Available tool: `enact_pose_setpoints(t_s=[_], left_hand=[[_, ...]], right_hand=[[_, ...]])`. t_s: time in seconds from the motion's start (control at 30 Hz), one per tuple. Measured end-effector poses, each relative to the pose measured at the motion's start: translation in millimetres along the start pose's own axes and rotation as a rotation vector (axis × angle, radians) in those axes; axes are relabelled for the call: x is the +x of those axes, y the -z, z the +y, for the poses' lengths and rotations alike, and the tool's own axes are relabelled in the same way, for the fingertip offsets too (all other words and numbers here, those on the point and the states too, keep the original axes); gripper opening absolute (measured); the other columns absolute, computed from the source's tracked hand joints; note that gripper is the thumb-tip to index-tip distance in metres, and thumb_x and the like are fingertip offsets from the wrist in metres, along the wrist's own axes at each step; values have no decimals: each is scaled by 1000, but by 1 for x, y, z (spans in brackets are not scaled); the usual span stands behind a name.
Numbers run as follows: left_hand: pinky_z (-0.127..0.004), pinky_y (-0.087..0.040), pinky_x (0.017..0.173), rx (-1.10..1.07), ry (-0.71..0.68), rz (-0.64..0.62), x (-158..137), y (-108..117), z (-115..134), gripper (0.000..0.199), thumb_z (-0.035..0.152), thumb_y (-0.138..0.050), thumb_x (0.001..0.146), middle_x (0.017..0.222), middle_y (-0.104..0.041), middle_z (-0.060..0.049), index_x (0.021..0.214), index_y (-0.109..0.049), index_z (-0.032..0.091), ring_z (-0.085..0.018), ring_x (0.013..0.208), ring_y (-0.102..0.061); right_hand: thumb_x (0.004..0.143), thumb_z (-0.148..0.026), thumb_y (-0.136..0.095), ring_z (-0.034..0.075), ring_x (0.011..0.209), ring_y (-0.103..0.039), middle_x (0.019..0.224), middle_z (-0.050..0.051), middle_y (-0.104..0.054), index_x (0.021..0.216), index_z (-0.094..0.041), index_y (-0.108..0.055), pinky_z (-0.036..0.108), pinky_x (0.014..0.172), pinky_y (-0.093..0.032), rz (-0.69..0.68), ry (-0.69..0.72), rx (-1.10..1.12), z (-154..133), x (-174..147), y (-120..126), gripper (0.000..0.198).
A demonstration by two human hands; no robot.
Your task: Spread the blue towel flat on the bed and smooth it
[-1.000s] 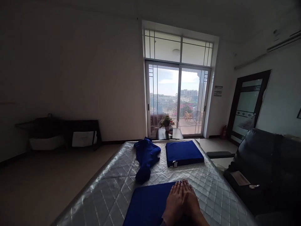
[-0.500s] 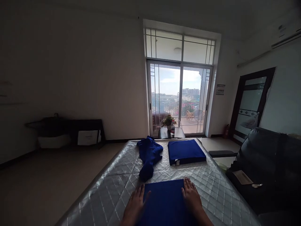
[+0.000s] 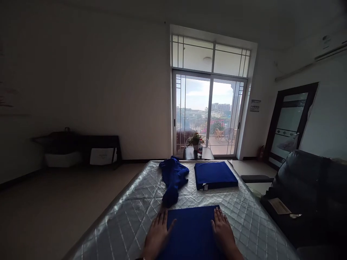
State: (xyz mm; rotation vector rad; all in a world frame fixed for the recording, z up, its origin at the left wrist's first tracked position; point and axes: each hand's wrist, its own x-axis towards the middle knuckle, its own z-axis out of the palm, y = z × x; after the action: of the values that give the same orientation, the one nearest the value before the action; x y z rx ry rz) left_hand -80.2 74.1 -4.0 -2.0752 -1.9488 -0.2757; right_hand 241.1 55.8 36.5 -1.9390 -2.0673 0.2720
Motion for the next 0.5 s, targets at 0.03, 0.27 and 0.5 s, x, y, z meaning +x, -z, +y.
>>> enact_pose_setpoints(t_s=[0.03,0.27,0.5], left_hand=[[-49,-48,116,13,65,-10,4,6,7,52,32,-38,95,151,-59,-10,144,-54,25,-30,141,-54],[-45,-46,120,-271,-83,-14,18,41,142,66,53,-28,96,151,-57,-15,144,-52,14,-29,143,-50],[-44,-41,124,-426,-146,-70,9,37,180,65,53,-25,97,158,-49,-9,150,-43,19,-26,149,-40]], right_hand=[[95,-45,-19,21,157,-22,168,9,-30,157,-12,-28,43,130,-21,0,-4,0,-1,0,1,71],[94,-42,-23,20,157,-24,168,7,-32,156,-15,-32,40,130,-21,16,-15,15,0,-1,2,68],[93,-39,-26,19,157,-24,167,4,-32,155,-19,-36,42,130,-22,31,-3,57,2,-4,2,66]])
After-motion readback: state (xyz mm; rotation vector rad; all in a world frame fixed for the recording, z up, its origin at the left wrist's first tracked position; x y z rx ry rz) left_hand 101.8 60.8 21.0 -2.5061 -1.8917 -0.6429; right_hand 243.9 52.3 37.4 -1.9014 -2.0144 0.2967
